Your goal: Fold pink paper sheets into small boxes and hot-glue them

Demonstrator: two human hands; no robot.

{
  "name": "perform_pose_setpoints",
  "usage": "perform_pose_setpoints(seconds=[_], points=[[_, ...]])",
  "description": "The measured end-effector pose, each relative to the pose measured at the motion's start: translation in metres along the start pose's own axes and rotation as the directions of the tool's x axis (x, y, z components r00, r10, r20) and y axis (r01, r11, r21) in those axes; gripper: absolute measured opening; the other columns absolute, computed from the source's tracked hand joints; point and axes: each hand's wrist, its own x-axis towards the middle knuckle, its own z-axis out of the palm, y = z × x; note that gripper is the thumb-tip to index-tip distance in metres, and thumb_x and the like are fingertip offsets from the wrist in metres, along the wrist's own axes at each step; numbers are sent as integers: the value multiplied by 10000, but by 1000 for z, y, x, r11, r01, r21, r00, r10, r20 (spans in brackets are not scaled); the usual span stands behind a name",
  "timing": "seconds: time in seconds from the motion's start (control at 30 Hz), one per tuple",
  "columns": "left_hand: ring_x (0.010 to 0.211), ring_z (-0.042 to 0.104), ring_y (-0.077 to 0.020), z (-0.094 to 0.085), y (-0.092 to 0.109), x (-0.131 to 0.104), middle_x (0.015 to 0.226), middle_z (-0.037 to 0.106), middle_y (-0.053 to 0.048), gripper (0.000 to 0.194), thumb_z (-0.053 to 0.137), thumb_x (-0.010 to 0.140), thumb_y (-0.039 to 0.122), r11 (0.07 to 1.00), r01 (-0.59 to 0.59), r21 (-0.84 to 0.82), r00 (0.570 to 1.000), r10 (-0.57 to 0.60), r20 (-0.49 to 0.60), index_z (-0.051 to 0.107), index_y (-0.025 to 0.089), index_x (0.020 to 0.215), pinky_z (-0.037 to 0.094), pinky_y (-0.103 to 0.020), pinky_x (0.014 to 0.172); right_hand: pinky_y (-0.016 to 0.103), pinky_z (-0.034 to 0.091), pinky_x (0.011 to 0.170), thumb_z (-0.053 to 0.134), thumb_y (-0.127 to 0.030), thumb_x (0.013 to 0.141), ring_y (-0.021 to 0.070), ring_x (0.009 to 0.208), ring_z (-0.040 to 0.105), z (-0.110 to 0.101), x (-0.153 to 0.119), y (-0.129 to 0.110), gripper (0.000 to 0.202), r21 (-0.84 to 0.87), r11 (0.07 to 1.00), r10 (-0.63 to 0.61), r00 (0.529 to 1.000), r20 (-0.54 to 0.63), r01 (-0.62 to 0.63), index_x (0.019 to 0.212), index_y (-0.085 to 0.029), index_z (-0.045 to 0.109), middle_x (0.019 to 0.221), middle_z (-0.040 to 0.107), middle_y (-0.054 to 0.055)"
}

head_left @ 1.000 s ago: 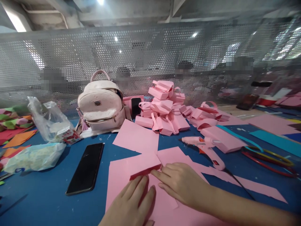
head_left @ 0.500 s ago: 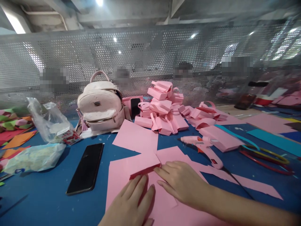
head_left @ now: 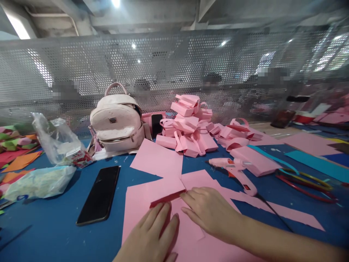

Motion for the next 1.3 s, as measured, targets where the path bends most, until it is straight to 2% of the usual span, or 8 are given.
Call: perform_pose_setpoints(seconds=[0.5,0.77,1.07,1.3], points=[[1306,560,-326,-1,2,1,1463,564,-172,605,436,1039,495,1000,-2,27,1000,2,-22,405,125,1517,530,-401,1014,350,348,587,714,-281,876,250,636,662,-1,1,-5,115,-51,998,33,999,-14,-34,878,-190,645,759,730,26],[1304,573,-330,-3,2,1,1472,558,-168,601,423,1041,495,1000,-6,25,1000,6,-6,406,127,1517,544,-405,1013,346,322,579,656,-274,924,248,650,672,-4,5,-6,104,-61,996,63,996,64,-60,875,-183,658,768,742,40],[1265,595,-326,2,1,0,1426,594,-180,604,406,1046,504,995,-23,95,998,29,-60,428,108,1500,533,-389,994,348,362,601,579,-239,970,221,687,677,0,1,-2,106,60,998,-20,1000,10,19,1035,-198,652,853,749,10],[1262,580,-312,6,-2,1,1408,607,-170,601,414,1045,512,991,-27,127,994,40,-104,442,110,1491,499,-369,1011,344,411,597,447,-235,1037,190,681,692,-1,2,0,248,73,993,-91,993,-80,97,1136,-179,667,841,764,15]])
